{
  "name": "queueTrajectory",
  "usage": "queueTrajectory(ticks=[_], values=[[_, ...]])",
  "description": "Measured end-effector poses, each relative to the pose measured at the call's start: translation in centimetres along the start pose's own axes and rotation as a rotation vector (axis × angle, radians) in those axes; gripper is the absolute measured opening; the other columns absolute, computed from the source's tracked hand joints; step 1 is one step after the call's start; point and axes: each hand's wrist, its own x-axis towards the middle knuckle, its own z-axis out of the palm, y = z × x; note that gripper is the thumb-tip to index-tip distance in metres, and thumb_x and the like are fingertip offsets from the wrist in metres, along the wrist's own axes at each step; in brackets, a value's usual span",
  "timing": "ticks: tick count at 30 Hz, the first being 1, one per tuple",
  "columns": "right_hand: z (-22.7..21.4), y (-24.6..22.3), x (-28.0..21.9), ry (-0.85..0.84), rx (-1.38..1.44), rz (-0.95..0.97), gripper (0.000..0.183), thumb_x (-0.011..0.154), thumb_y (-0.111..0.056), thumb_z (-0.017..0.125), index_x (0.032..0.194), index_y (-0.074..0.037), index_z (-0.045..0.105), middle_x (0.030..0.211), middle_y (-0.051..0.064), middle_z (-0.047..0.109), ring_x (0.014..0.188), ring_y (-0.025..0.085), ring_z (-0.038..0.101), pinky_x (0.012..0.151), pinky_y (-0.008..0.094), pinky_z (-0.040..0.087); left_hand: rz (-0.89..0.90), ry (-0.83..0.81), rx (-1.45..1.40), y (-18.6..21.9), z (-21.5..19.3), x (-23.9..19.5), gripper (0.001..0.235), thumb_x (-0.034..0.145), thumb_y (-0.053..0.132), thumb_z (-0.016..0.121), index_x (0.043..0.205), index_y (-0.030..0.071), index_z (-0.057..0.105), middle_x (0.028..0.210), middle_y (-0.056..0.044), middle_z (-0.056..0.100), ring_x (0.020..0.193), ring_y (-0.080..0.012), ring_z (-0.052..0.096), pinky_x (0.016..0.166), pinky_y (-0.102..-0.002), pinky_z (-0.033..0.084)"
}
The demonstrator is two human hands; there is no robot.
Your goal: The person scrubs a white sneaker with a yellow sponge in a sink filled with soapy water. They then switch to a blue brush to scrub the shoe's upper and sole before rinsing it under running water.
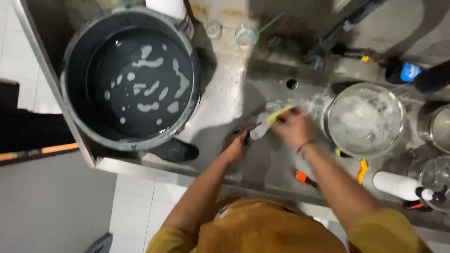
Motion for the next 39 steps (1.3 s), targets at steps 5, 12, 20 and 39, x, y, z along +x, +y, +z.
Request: queueTrajectory(ticks=[5, 12, 20, 39], values=[[5.8, 2.9, -0.3, -0.020, 0.361, 0.070, 0.063, 0.068, -0.041, 0.084, 0.123, -0.020, 0.062, 0.119, 0.021, 0.064, 0.109, 0.040, 0.069, 0.099, 0.048, 0.053, -0.096, 0.013, -0.103, 1.8, 0.0, -1.2, 0.062, 0.092, 0.017, 0.071, 0.147, 0.033, 0.047, 0.138, -0.013, 0.064, 0.132, -0.0314, 0.059, 0.111, -0.044, 0.048], [3.8, 2.9, 3.9, -0.026, 0.038, -0.052, 0.042, 0.077, -0.053, 0.077, 0.103, -0.020, 0.076, 0.105, 0.019, 0.068, 0.099, 0.043, 0.070, 0.088, 0.052, 0.058, -0.032, 0.068, -0.019, 1.9, -0.1, -1.1, 0.062, 0.087, 0.021, 0.073, 0.143, 0.015, 0.049, 0.124, -0.026, 0.067, 0.118, -0.0421, 0.062, 0.099, -0.052, 0.050], [1.3, -0.3, 2.9, -0.211, 0.412, 0.038, 0.042, 0.071, -0.033, 0.085, 0.106, -0.016, 0.070, 0.104, 0.007, 0.072, 0.095, 0.026, 0.072, 0.086, 0.040, 0.058, -0.047, -0.023, 0.018, -3.1, 2.8, 0.2, 0.063, 0.082, 0.027, 0.063, 0.143, 0.030, 0.049, 0.121, -0.010, 0.069, 0.104, -0.0336, 0.066, 0.089, -0.043, 0.051], [4.1, 1.4, 0.4, -0.147, 0.172, -0.095, 0.041, 0.076, -0.048, 0.079, 0.101, -0.016, 0.077, 0.115, 0.023, 0.066, 0.108, 0.049, 0.066, 0.093, 0.057, 0.057, -0.280, 0.024, -0.195, -1.2, 1.5, 1.8, 0.044, 0.092, 0.031, 0.068, 0.132, 0.038, 0.050, 0.134, -0.004, 0.065, 0.129, -0.0285, 0.060, 0.108, -0.042, 0.050]])
